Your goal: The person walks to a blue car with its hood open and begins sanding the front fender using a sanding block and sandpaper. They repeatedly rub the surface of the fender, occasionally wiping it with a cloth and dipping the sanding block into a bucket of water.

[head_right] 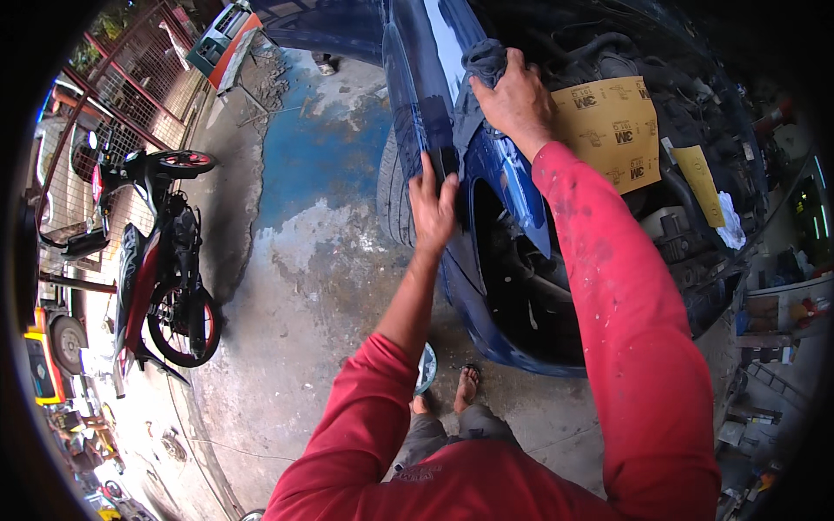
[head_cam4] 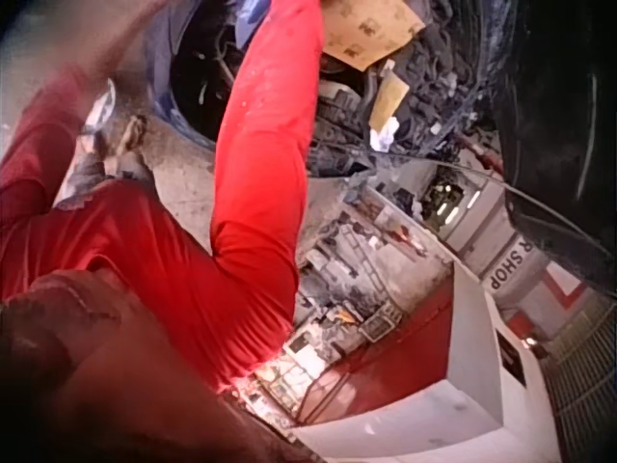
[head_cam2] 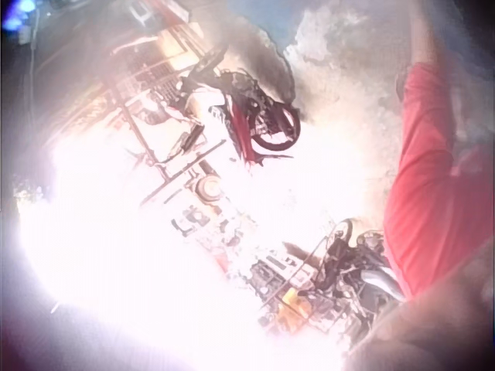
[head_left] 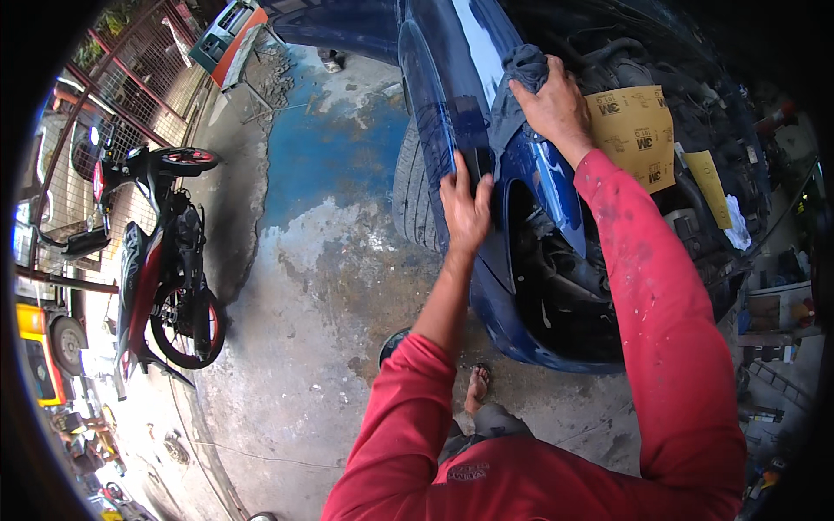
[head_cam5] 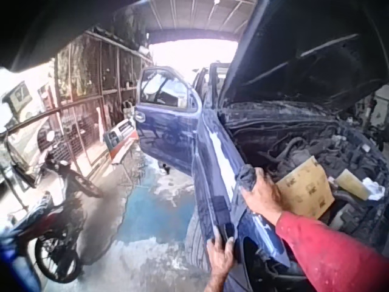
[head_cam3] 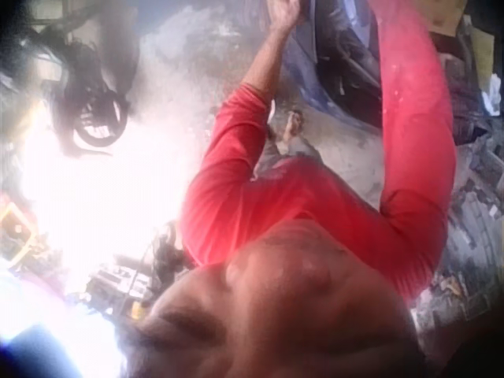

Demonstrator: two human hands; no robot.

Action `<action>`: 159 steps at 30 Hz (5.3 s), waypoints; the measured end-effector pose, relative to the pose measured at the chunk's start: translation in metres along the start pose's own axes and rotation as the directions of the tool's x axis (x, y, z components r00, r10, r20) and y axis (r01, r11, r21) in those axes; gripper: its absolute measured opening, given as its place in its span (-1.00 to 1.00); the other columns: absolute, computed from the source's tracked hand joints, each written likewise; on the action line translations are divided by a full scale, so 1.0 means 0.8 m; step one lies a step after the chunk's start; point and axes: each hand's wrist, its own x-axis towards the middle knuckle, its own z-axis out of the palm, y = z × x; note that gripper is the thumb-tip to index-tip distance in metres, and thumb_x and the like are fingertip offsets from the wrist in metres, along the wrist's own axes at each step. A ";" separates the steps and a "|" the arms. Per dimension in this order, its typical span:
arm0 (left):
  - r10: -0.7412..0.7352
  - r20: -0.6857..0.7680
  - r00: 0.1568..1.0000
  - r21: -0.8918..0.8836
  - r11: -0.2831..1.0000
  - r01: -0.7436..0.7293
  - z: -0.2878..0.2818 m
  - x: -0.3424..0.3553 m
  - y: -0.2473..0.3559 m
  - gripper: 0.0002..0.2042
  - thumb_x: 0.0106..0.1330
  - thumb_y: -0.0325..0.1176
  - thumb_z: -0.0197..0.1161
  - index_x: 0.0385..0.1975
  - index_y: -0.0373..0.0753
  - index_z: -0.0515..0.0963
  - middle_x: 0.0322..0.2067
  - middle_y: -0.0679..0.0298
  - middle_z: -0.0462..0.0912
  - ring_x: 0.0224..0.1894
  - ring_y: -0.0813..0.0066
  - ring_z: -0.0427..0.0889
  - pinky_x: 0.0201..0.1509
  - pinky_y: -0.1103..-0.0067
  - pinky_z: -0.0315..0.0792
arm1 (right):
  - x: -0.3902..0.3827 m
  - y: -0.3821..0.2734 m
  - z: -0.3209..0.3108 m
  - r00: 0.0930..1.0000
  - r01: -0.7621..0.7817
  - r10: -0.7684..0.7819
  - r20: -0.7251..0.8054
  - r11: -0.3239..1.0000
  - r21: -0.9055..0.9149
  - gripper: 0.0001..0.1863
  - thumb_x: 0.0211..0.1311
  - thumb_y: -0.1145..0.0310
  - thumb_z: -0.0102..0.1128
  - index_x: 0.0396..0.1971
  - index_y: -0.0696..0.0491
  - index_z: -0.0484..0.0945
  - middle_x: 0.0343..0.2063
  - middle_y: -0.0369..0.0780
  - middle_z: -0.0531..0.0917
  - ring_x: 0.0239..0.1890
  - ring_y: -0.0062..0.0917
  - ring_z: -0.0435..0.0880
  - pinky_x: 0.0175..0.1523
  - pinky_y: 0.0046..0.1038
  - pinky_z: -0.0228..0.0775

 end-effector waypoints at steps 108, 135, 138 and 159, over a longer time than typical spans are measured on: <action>0.311 0.232 0.922 -0.128 0.949 -0.288 -0.016 0.072 0.055 -0.15 0.52 -0.02 0.33 0.68 -0.28 0.13 0.39 -0.40 0.29 0.38 -0.39 0.36 0.54 0.03 0.21 | -0.042 0.013 -0.031 0.972 0.216 -0.191 -0.137 0.956 0.198 -0.43 0.07 0.39 0.54 0.14 0.06 0.61 0.10 -0.07 0.69 0.18 -0.02 0.70 0.23 -0.13 0.59; -0.103 0.176 0.979 -0.154 0.979 0.131 0.016 0.140 0.080 -0.15 0.54 0.14 0.23 0.59 -0.44 0.23 0.24 -0.34 0.47 0.22 -0.29 0.57 0.40 0.20 0.42 | -0.129 0.086 -0.014 0.921 -0.210 0.340 -0.188 0.843 0.496 -0.34 0.14 0.20 0.51 0.27 0.00 0.57 0.13 0.00 0.70 0.19 0.02 0.67 0.27 -0.05 0.52; -0.108 0.138 0.984 -0.121 0.985 0.125 0.023 0.142 0.063 -0.19 0.54 0.09 0.22 0.60 -0.41 0.24 0.29 -0.40 0.45 0.24 -0.33 0.53 0.42 0.19 0.39 | -0.129 0.088 -0.012 0.925 -0.247 0.351 -0.149 0.848 0.469 -0.36 0.15 0.23 0.51 0.25 0.05 0.57 0.12 0.00 0.70 0.18 -0.03 0.69 0.28 -0.11 0.51; 0.052 0.053 0.997 -0.051 0.997 -0.050 0.001 0.062 0.105 -0.27 0.60 0.09 0.18 0.59 -0.29 0.33 0.35 -0.37 0.39 0.38 -0.31 0.41 0.53 0.14 0.28 | -0.124 0.091 -0.013 0.936 -0.174 0.292 -0.198 0.870 0.461 -0.40 0.15 0.30 0.55 0.21 0.11 0.62 0.07 0.00 0.75 0.16 -0.09 0.73 0.30 -0.17 0.52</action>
